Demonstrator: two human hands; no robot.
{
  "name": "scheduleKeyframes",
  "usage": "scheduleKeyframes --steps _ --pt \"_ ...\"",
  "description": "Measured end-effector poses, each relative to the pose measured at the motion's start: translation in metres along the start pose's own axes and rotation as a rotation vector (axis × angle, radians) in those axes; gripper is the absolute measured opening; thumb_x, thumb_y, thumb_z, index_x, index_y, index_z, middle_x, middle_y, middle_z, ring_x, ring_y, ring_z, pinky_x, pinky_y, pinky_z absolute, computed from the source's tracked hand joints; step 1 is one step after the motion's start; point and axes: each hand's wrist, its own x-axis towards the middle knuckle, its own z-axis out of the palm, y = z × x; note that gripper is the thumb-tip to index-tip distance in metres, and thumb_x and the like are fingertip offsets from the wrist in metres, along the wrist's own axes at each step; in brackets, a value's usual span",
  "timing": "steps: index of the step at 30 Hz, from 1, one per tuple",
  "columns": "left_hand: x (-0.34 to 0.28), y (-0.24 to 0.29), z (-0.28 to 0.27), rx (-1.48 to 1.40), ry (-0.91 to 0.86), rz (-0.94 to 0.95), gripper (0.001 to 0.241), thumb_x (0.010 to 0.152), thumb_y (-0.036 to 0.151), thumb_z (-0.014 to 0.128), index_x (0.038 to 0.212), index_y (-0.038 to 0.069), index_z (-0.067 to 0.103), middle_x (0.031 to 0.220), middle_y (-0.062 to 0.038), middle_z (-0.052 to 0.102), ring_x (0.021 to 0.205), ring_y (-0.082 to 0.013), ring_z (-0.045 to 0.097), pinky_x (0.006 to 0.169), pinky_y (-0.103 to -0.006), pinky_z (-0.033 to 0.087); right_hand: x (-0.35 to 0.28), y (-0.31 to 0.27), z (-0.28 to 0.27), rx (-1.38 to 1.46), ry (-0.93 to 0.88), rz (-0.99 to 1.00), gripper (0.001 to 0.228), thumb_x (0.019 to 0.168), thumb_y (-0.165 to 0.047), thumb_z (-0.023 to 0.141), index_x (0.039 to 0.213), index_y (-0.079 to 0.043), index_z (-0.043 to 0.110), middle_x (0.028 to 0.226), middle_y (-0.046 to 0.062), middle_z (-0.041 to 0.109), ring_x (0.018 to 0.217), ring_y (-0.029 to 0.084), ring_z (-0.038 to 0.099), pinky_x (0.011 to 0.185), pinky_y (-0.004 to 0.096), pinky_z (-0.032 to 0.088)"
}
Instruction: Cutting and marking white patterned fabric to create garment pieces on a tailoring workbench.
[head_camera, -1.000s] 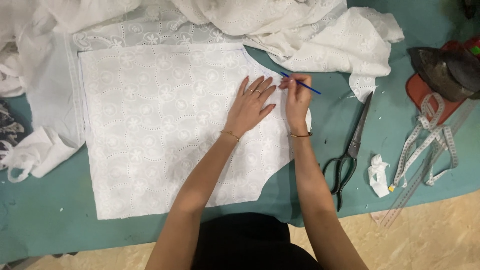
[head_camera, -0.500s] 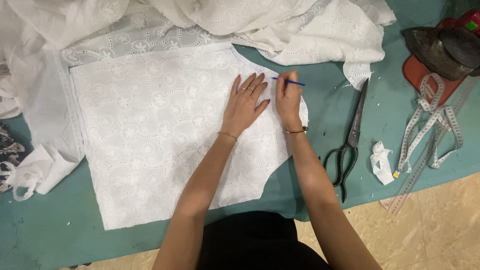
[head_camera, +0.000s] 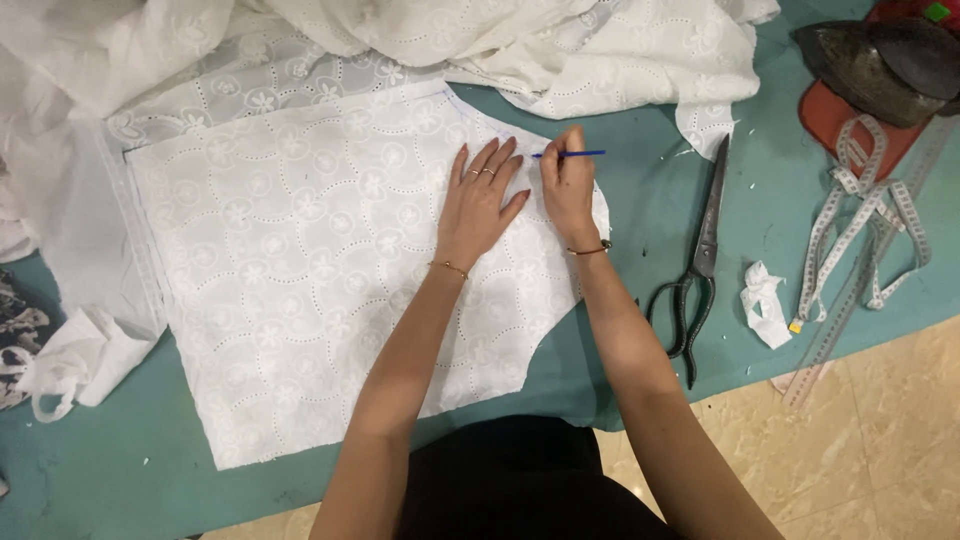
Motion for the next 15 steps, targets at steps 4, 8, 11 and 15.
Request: scheduleKeyframes --steps 4,8,11,15 --pt "0.001 0.003 0.0 -0.016 -0.011 -0.007 0.046 0.097 0.033 0.065 0.136 0.008 0.062 0.154 -0.007 0.051 0.146 -0.0257 0.041 0.124 -0.0527 0.021 -0.001 -0.006 -0.004 0.108 0.076 -0.012 0.011 0.105 -0.004 0.053 0.098 0.0 0.045 0.079 0.013 0.055 0.069 0.023 0.054 0.064 0.036 0.048" --pt "0.002 0.004 -0.001 -0.037 -0.01 -0.026 0.046 0.097 0.032 0.065 0.136 0.008 0.062 0.154 -0.007 0.051 0.145 -0.0265 0.042 0.124 -0.0525 0.021 0.001 -0.01 -0.004 0.079 0.095 -0.036 0.014 0.107 -0.005 0.054 0.097 0.0 0.047 0.078 0.012 0.055 0.068 0.021 0.053 0.064 0.037 0.046" --pt "0.002 0.004 -0.004 -0.022 -0.014 -0.018 0.046 0.098 0.032 0.065 0.137 0.007 0.062 0.154 -0.008 0.051 0.146 -0.0273 0.042 0.124 -0.0523 0.021 0.002 -0.012 -0.004 0.093 0.088 -0.008 0.015 0.107 -0.006 0.055 0.096 0.0 0.047 0.076 0.012 0.055 0.065 0.02 0.053 0.061 0.036 0.045" --pt "0.003 0.004 -0.004 -0.02 0.01 0.002 0.048 0.099 0.032 0.065 0.138 0.006 0.06 0.156 -0.011 0.049 0.146 -0.0301 0.041 0.124 -0.0513 0.022 0.002 -0.017 -0.005 0.123 0.098 0.003 0.015 0.107 -0.007 0.055 0.097 0.0 0.048 0.076 0.011 0.056 0.066 0.019 0.053 0.062 0.035 0.046"
